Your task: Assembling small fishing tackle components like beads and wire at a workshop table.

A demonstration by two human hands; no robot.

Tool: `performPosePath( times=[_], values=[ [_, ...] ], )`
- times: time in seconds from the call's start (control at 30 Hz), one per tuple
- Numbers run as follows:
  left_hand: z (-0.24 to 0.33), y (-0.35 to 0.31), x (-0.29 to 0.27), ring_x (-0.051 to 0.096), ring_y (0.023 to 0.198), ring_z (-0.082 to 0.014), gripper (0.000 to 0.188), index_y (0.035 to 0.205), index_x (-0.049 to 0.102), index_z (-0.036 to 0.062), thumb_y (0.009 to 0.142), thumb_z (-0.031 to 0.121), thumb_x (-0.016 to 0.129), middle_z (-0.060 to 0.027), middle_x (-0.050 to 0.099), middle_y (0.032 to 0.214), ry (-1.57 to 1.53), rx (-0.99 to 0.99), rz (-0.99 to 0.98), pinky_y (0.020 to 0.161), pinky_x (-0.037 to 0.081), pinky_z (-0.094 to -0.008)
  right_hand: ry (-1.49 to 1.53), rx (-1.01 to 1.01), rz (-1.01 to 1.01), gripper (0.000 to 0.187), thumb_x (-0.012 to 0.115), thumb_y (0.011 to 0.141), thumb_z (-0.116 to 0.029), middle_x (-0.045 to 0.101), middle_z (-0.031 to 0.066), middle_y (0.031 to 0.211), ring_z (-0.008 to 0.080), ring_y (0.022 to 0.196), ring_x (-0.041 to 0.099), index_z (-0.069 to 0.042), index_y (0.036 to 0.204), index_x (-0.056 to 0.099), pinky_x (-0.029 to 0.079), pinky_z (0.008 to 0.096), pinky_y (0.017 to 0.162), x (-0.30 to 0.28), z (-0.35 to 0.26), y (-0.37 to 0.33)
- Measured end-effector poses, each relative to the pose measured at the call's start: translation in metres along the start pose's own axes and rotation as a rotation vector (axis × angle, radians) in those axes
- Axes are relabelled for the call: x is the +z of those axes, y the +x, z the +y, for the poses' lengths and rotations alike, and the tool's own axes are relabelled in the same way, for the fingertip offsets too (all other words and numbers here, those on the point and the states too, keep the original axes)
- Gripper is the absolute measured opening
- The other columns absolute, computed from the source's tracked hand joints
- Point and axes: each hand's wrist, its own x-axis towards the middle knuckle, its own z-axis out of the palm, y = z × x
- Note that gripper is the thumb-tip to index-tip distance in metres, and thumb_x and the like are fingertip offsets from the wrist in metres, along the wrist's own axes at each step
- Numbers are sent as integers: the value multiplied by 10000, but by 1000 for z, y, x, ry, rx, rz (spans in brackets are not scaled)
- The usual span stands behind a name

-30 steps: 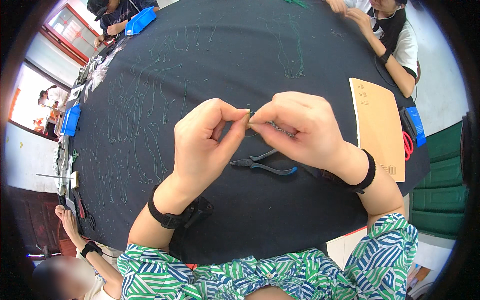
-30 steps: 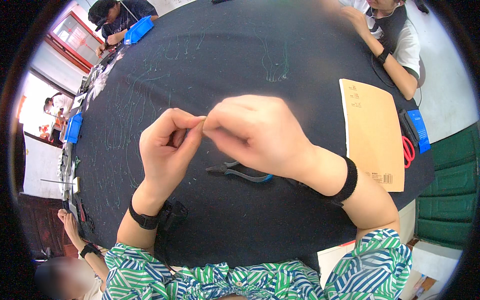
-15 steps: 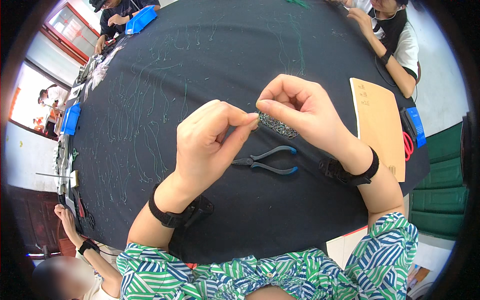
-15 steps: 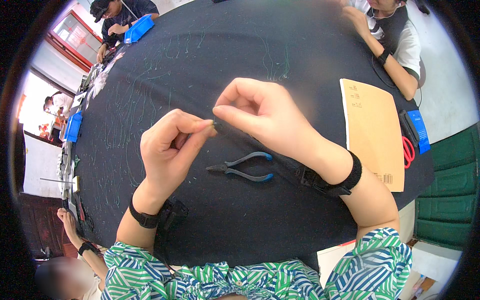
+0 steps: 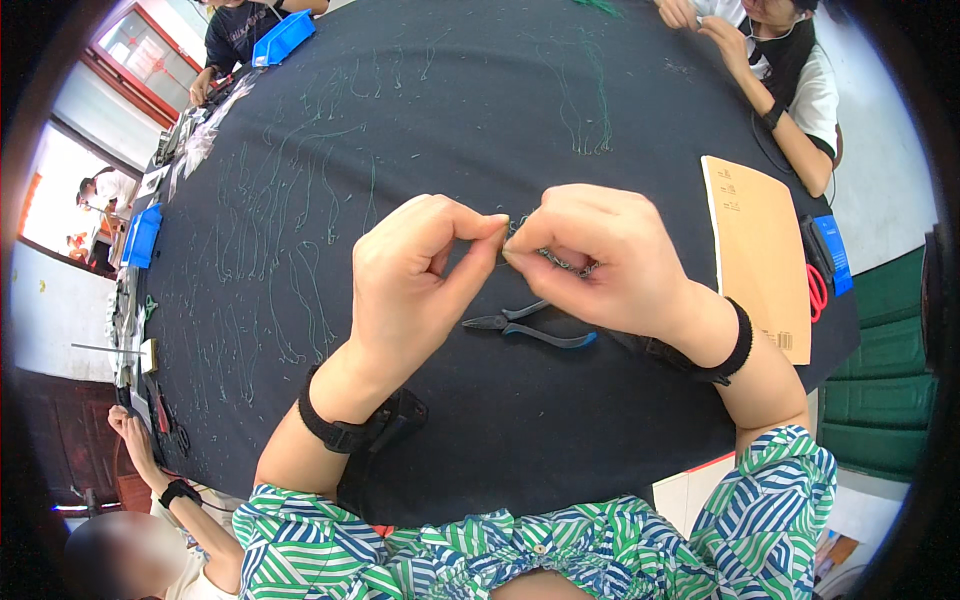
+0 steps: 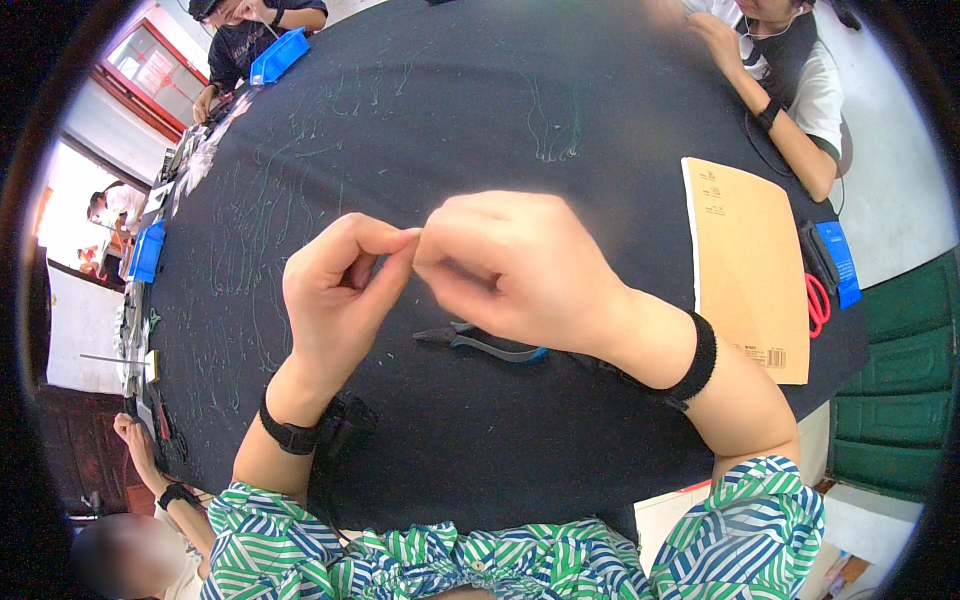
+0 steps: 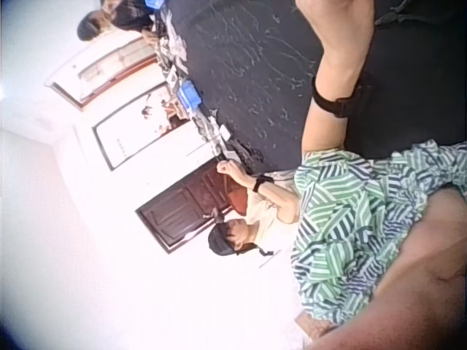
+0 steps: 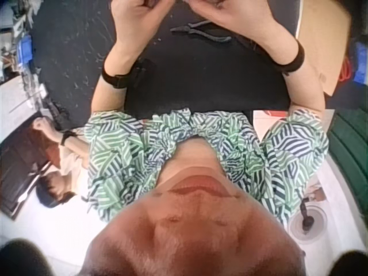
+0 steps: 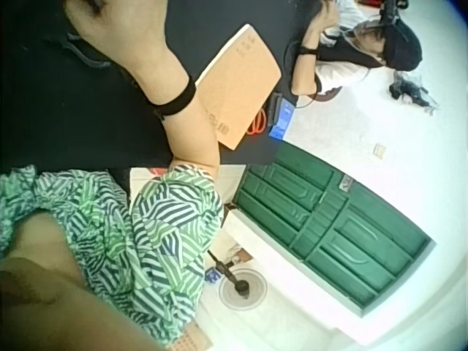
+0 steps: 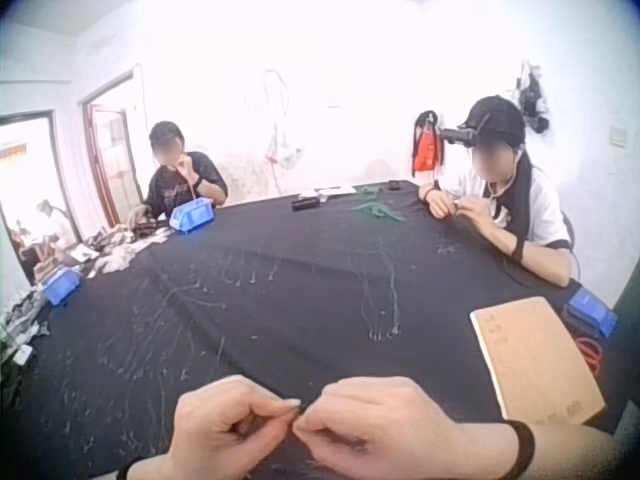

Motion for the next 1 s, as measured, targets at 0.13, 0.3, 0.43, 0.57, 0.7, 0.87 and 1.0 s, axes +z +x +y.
performPosePath(
  times=[0.13,0.3,0.43,0.57,0.7,0.87,1.0],
  values=[
    [0,0,2,498,559,-125,113,806,663,25,774,-15,763,-30,613,693,13,57,-25,499,373,-271,35,127,49,98,718,786,17,486,-1,625,76,511,386,-40,847,667,301,245,480,-6,-2,-1],
    [3,-1,3,568,602,-141,115,803,666,26,772,-7,772,-39,659,731,13,84,-47,521,417,-273,171,325,16,67,694,874,-72,494,-24,654,33,557,389,-25,915,668,316,218,516,-11,6,-1],
    [2,-1,4,567,601,-138,108,818,680,33,773,-7,771,-33,670,743,7,107,-34,516,416,-272,392,540,-45,89,674,917,-115,473,-82,649,2,588,368,-26,919,670,287,192,534,-11,15,-2],
    [1,0,3,513,570,-103,109,834,693,39,775,-13,769,-23,679,765,-18,57,-10,492,376,-251,560,652,-86,95,670,926,-122,468,-92,648,-9,603,379,-34,899,648,287,189,531,-5,18,-5],
    [-2,1,3,453,549,-63,111,841,699,44,778,-25,759,-11,682,788,-36,27,13,477,334,-226,546,641,-112,150,660,889,-147,512,-55,615,9,583,423,-26,825,600,338,225,522,0,13,-7],
    [-3,1,4,406,542,-31,118,859,710,50,787,-38,744,2,678,807,-90,10,56,469,301,-210,269,460,-152,110,663,827,-99,478,13,580,66,524,428,-37,799,577,347,252,503,-1,9,-9],
    [-4,0,5,401,541,-31,122,866,713,50,789,-38,744,1,676,804,-95,8,54,470,298,-209,108,285,-122,105,675,786,-75,527,69,642,171,528,506,-42,795,576,403,305,509,-1,4,-6]
  ],
)
